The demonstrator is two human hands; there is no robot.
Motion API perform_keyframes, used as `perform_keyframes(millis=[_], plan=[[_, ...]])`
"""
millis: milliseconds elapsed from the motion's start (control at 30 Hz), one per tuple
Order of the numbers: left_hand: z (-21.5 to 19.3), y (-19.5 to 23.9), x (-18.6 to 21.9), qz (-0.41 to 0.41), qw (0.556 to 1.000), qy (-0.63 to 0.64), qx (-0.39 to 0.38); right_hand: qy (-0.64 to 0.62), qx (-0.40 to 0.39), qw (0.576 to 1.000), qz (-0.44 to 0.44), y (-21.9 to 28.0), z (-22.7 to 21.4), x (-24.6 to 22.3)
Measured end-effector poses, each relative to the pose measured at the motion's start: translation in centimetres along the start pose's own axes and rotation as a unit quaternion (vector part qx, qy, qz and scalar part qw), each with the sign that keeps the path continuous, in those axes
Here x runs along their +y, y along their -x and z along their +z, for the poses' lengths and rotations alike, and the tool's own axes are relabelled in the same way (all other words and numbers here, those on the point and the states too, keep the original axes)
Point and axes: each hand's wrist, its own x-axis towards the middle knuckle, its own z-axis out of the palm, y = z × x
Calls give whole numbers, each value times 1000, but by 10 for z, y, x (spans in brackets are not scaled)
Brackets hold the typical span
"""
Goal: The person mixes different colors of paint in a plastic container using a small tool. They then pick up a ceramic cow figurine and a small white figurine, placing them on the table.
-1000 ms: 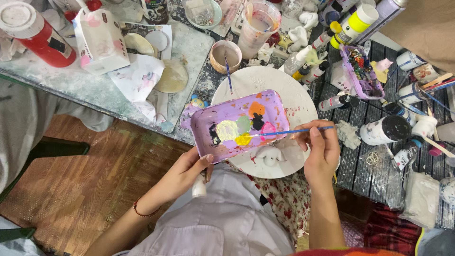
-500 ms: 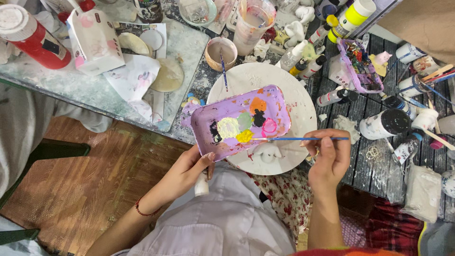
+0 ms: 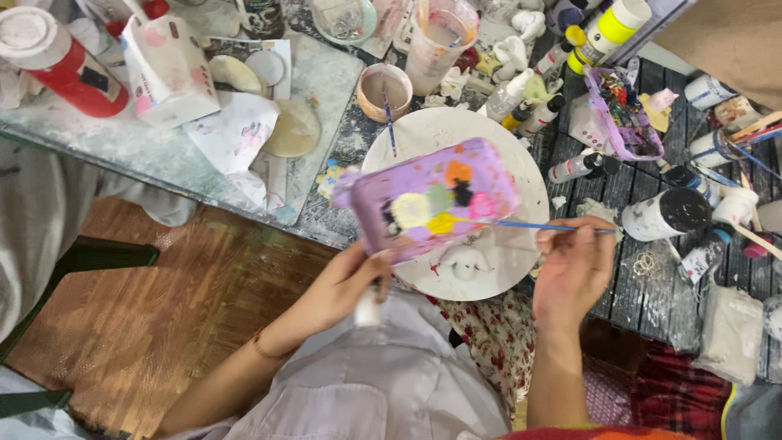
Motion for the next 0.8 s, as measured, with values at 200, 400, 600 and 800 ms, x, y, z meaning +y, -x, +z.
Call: perform_keyframes(millis=[200, 400, 600, 800], plan=[[34, -49, 10, 47, 994, -84, -41, -121, 68, 990, -12, -10, -19, -4], [19, -85, 18, -27, 976, -202, -71, -121, 106, 987, 4, -8, -28, -4], [-10, -106, 49, 89, 907, -406, -67, -100, 124, 987, 34, -2, -24, 4], [6, -89, 66, 60, 760, -630, 150, 3, 124, 992, 17, 2, -24, 18]])
